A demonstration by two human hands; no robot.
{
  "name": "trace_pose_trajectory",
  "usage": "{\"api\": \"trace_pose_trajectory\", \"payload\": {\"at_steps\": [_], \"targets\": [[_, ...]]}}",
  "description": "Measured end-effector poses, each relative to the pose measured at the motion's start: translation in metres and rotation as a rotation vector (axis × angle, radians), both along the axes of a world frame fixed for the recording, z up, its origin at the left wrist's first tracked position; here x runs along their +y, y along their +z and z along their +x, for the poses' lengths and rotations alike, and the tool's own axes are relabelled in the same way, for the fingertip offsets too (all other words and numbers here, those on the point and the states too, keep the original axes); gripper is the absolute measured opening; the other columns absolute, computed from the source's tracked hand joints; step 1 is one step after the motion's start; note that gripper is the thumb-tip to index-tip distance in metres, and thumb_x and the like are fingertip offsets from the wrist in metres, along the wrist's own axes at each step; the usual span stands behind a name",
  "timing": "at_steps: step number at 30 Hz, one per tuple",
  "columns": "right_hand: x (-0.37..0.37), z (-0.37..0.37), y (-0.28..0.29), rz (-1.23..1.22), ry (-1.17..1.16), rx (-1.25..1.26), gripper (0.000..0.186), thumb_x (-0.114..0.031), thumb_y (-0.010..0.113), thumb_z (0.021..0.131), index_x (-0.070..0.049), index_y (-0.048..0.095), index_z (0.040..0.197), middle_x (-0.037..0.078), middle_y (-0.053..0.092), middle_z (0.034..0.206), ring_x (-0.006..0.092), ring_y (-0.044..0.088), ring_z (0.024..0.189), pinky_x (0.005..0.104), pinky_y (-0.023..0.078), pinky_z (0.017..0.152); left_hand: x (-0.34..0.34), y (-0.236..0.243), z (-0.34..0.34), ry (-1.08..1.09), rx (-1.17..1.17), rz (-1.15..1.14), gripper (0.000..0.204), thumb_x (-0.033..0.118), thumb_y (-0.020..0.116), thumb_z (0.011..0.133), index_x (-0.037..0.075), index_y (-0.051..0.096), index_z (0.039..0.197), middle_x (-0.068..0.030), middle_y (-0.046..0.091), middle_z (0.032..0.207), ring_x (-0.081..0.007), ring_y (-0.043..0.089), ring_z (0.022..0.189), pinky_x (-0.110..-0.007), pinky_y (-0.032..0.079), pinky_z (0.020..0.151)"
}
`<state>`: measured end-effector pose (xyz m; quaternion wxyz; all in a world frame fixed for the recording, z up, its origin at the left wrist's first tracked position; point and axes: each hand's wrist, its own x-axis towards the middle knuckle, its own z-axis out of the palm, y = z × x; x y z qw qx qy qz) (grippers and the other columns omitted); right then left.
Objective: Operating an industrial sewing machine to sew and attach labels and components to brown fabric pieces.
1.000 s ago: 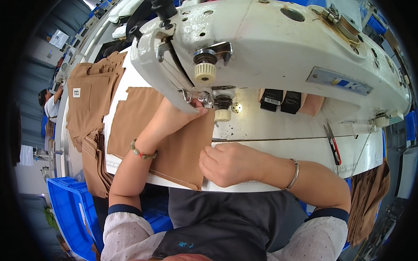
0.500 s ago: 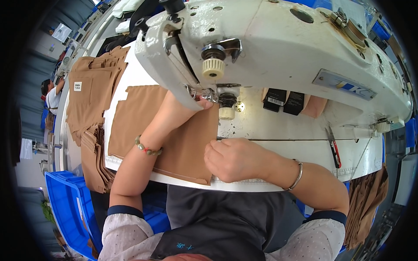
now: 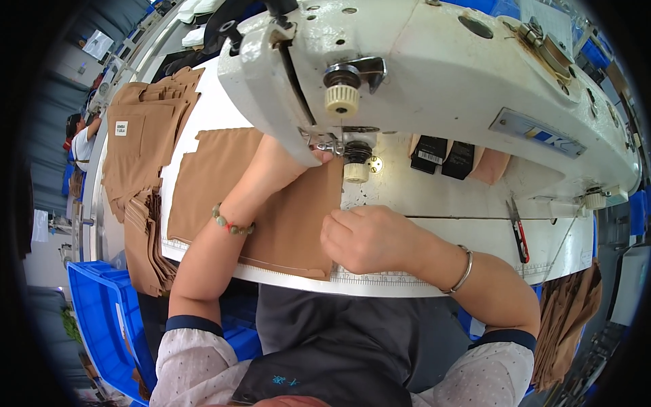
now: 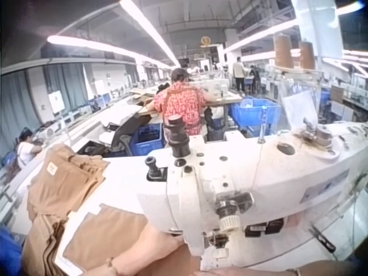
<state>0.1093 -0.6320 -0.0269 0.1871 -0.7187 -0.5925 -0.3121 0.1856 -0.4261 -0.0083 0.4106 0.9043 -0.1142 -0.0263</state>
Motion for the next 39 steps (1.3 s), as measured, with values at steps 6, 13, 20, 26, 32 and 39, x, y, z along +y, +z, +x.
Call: {"api": "trace_pose_trajectory", "payload": {"at_steps": [6, 13, 20, 26, 32, 39], "targets": [[-0.006, -0.008, 0.006, -0.093, -0.025, 0.124, 0.011, -0.013, 0.064, 0.069, -0.006, 0.059, 0.076, 0.003, 0.053, 0.075, 0.016, 0.056, 0.068, 0.0275, 0.047, 0.054, 0.008, 0.027, -0.042, -0.032, -0.228, 0.211, 0.03, 0.018, 0.085, 0.077, 0.005, 0.069, 0.099, -0.0109, 0.069, 0.096, -0.0272, 0.067, 0.08, -0.038, 0.053, 0.074], [0.0, -0.044, 0.011, -0.065, -0.112, 0.219, 0.011, -0.015, 0.063, 0.07, -0.006, 0.059, 0.076, 0.003, 0.052, 0.078, 0.0172, 0.056, 0.072, 0.0296, 0.048, 0.057, 0.032, 0.029, -0.147, -0.466, -0.264, 0.209, 0.04, 0.024, 0.088, 0.071, 0.007, 0.068, 0.102, -0.0087, 0.066, 0.109, -0.0306, 0.063, 0.107, -0.043, 0.05, 0.093], [0.009, -0.067, 0.007, 0.103, -0.198, 0.264, 0.02, -0.014, 0.068, 0.075, -0.002, 0.068, 0.091, 0.005, 0.064, 0.092, 0.0198, 0.067, 0.086, 0.0294, 0.054, 0.067, 0.018, 0.008, -0.163, -0.248, -0.614, 0.27, 0.039, 0.018, 0.083, 0.07, 0.009, 0.069, 0.106, -0.0052, 0.067, 0.109, -0.024, 0.065, 0.106, -0.046, 0.047, 0.098], [0.015, -0.075, 0.012, 0.212, -0.185, 0.278, 0.022, -0.014, 0.07, 0.077, -0.003, 0.071, 0.096, 0.006, 0.069, 0.096, 0.02, 0.07, 0.088, 0.0291, 0.056, 0.07, 0.017, 0.002, -0.158, -0.202, -0.87, 0.341, 0.033, 0.016, 0.082, 0.067, 0.014, 0.072, 0.098, 0.0023, 0.07, 0.095, -0.0175, 0.068, 0.094, -0.046, 0.046, 0.1], [0.01, -0.076, 0.012, 0.221, -0.188, 0.27, 0.021, -0.012, 0.07, 0.076, -0.003, 0.071, 0.095, 0.005, 0.07, 0.096, 0.0202, 0.071, 0.087, 0.0286, 0.057, 0.069, 0.033, 0.016, -0.166, -0.291, -0.999, 0.357, 0.011, 0.014, 0.073, 0.075, 0.012, 0.074, 0.086, 0.0014, 0.072, 0.091, -0.0148, 0.068, 0.088, -0.043, 0.05, 0.097], [0.007, -0.076, 0.011, 0.227, -0.219, 0.224, 0.023, -0.011, 0.07, 0.076, -0.002, 0.072, 0.097, 0.007, 0.07, 0.098, 0.0204, 0.071, 0.086, 0.0294, 0.057, 0.068, 0.035, 0.012, -0.162, -0.342, -1.057, 0.375, 0.009, 0.016, 0.077, 0.078, 0.013, 0.074, 0.086, 0.0025, 0.071, 0.09, -0.0137, 0.066, 0.086, -0.046, 0.05, 0.101]]}}
